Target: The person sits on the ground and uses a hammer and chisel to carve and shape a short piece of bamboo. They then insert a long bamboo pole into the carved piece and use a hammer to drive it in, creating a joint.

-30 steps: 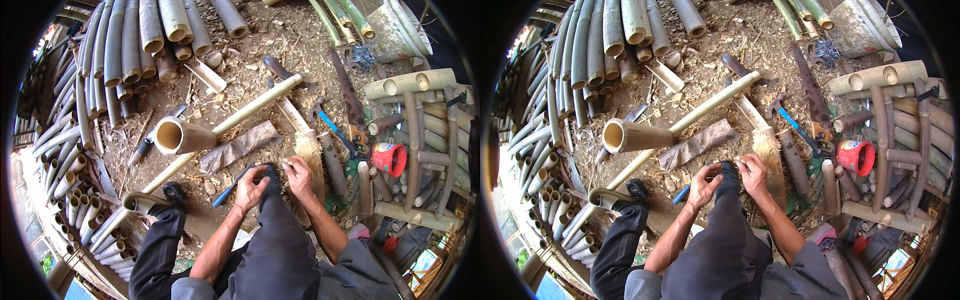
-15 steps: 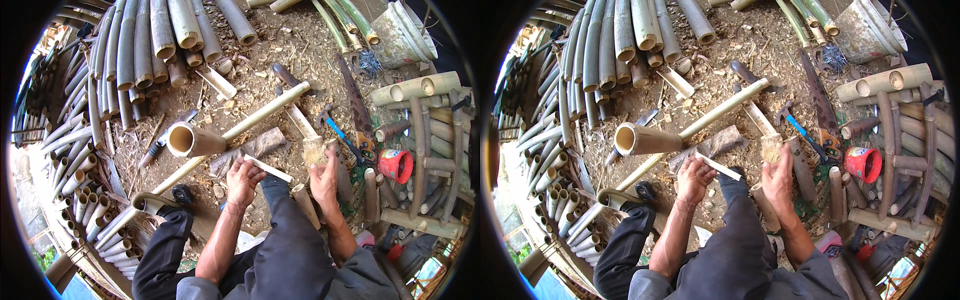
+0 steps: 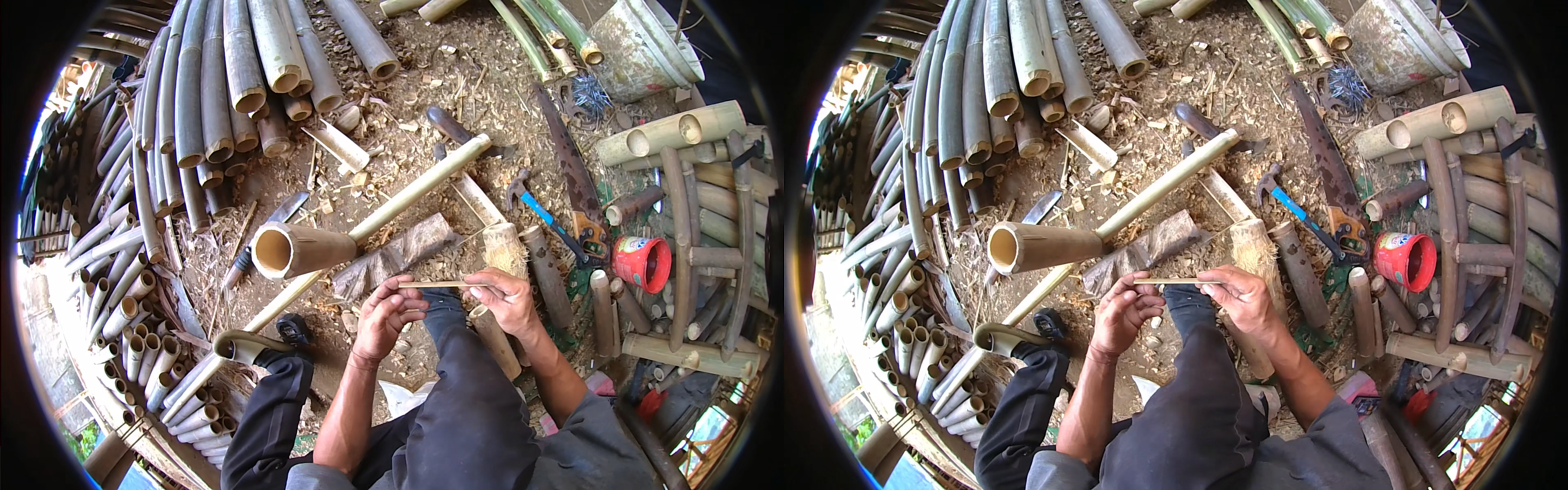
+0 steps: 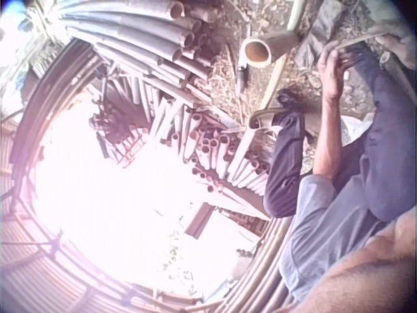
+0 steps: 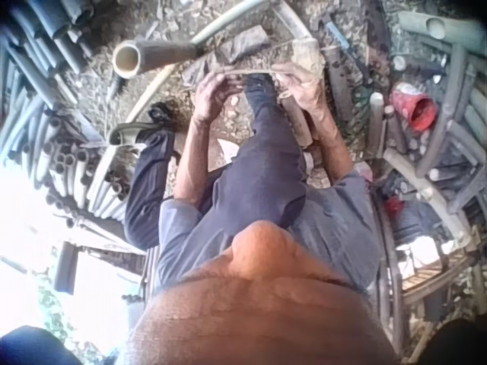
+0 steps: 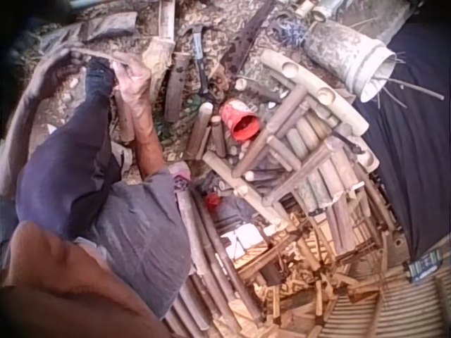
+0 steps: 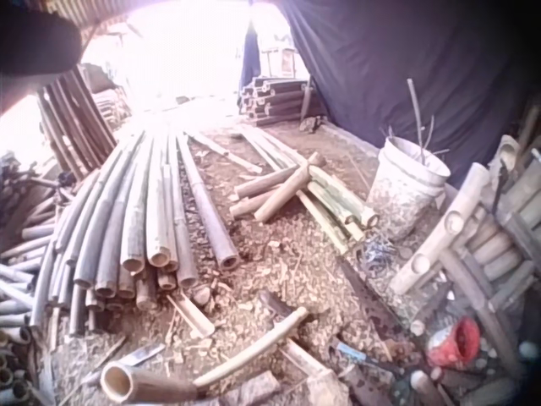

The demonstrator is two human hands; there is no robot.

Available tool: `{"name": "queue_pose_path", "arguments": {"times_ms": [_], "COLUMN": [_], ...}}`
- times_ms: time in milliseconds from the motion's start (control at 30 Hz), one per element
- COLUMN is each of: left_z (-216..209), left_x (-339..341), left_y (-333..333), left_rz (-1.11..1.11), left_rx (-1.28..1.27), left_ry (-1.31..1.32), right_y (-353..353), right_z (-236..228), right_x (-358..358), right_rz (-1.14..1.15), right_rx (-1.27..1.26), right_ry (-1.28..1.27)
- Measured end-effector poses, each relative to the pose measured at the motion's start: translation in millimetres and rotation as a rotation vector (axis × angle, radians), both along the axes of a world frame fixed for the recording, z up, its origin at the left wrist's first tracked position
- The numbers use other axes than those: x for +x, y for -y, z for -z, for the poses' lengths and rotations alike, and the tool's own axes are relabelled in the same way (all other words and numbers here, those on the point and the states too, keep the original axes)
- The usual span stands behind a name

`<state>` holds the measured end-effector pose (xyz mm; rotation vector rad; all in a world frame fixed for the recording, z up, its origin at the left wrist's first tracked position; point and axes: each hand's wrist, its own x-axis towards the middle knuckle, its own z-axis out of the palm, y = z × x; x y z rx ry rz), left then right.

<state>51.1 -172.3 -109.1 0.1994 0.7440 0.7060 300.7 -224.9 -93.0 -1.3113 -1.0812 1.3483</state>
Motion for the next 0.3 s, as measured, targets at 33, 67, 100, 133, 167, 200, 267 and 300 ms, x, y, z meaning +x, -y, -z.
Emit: {"name": "queue_pose_path", "arguments": {"times_ms": [33,67,100,133,167,200,267,300], "left_z": [-5,-5,-5,-5,-11,-19,-24,-16], "left_x": [0,-3,-7,-11,-10,-9,-4,-3], "left_y": [-2,-4,-7,-9,-13,-17,-14,-8], "left_rz": [0.042,0.162,0.282,0.402,0.535,0.669,0.842,0.883], "left_rx": [0.017,0.119,0.222,0.324,0.379,0.434,0.507,0.722], "left_ry": [-0.121,-0.230,-0.340,-0.449,-0.488,-0.527,-0.541,-0.615], "right_y": [3,1,-1,-5,-10,-14,-24,-24], "right_z": [8,8,8,9,8,7,6,5], "right_x": [5,11,18,24,30,32,29,31], "right_rz": [-0.006,-0.062,-0.118,-0.173,-0.235,-0.277,-0.361,-0.360], "right_rx": [-0.044,-0.076,-0.109,-0.141,-0.215,-0.261,-0.354,-0.354], "right_ry": [-0.115,-0.111,-0.107,-0.102,-0.087,-0.081,-0.068,-0.065]}}
